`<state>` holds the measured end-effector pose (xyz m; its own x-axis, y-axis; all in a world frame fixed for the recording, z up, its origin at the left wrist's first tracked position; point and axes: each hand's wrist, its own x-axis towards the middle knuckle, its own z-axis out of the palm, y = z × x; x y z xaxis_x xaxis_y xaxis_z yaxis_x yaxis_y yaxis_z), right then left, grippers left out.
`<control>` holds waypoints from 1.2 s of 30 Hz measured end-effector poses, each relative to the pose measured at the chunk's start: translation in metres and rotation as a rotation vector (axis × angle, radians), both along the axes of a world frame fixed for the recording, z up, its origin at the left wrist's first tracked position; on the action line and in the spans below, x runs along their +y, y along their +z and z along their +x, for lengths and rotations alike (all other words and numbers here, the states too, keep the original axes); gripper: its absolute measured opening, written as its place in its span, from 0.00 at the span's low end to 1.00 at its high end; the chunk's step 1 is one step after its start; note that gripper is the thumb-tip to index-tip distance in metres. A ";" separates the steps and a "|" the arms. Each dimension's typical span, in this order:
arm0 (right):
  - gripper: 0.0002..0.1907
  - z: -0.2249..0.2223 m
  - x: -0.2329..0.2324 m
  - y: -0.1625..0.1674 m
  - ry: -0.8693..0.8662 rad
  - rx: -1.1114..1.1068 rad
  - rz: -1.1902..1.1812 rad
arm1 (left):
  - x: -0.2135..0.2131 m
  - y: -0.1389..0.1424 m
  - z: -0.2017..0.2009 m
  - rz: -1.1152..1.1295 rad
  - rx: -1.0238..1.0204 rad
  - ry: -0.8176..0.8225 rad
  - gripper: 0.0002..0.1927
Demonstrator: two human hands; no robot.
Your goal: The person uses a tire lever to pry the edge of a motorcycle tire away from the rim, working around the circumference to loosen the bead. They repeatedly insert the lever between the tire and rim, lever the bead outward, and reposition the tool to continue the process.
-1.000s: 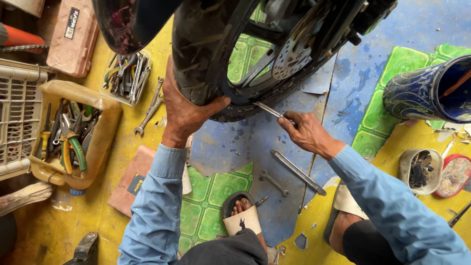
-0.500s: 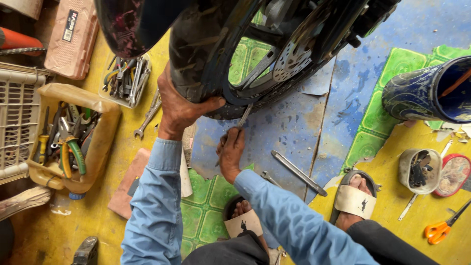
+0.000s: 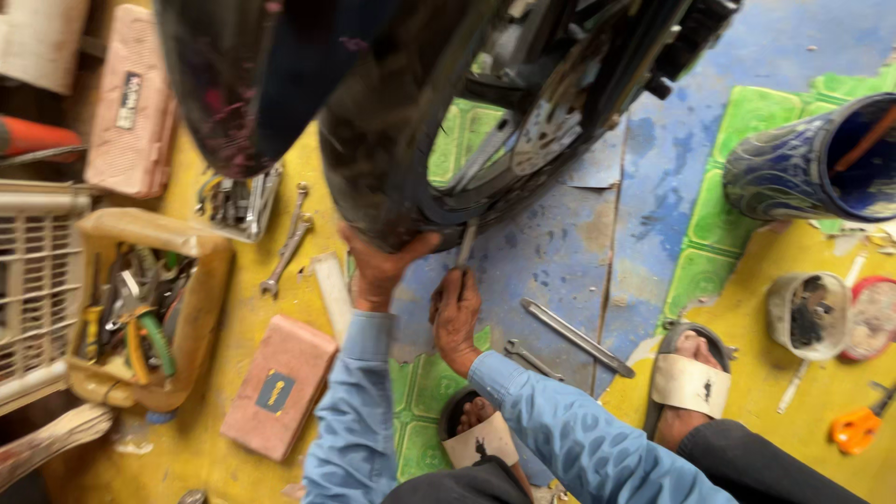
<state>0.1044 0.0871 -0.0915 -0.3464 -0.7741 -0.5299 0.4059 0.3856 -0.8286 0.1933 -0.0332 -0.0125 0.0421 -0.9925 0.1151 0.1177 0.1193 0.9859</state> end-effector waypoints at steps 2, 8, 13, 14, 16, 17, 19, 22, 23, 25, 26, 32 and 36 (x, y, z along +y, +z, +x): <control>0.18 -0.013 0.006 -0.006 0.121 0.317 -0.209 | -0.012 0.008 0.009 -0.036 -0.030 -0.014 0.35; 0.11 -0.109 -0.018 -0.014 0.555 0.701 -0.470 | -0.038 0.072 0.026 -0.043 -0.217 -0.156 0.26; 0.15 -0.202 -0.033 0.003 1.145 0.896 -0.531 | -0.042 0.092 0.018 -0.063 -0.265 -0.166 0.26; 0.15 -0.213 -0.030 0.011 1.230 0.938 -0.497 | -0.041 0.092 0.016 -0.061 -0.250 -0.164 0.26; 0.15 -0.224 -0.029 0.025 1.340 1.031 -0.508 | -0.040 0.093 0.015 -0.057 -0.224 -0.156 0.28; 0.14 -0.227 -0.031 0.032 1.365 1.081 -0.553 | -0.040 0.093 0.015 -0.056 -0.223 -0.154 0.28; 0.16 -0.226 -0.044 0.039 1.175 1.184 -0.722 | -0.039 0.094 0.015 -0.062 -0.224 -0.152 0.28; 0.36 -0.218 -0.077 0.037 0.797 1.311 -0.781 | -0.039 0.096 0.014 -0.032 -0.322 -0.149 0.26; 0.37 -0.215 -0.087 0.033 0.830 1.349 -0.768 | -0.039 0.097 0.014 -0.033 -0.312 -0.150 0.27; 0.40 -0.207 -0.100 0.025 0.901 1.418 -0.736 | -0.038 0.097 0.012 -0.026 -0.293 -0.150 0.27; 0.39 -0.204 -0.104 0.021 0.841 1.431 -0.756 | -0.038 0.097 0.012 -0.036 -0.259 -0.152 0.28; 0.32 -0.200 -0.113 0.016 0.774 1.431 -0.779 | -0.037 0.097 0.011 -0.031 -0.242 -0.157 0.30; 0.26 -0.208 -0.127 0.028 0.864 1.303 -0.810 | -0.037 0.097 0.011 -0.026 -0.216 -0.163 0.30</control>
<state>-0.1034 -0.0403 -0.0635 0.4215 -0.8528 0.3085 -0.6966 -0.5223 -0.4920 0.2039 -0.0705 0.0845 -0.1460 -0.9808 0.1296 -0.0749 0.1415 0.9871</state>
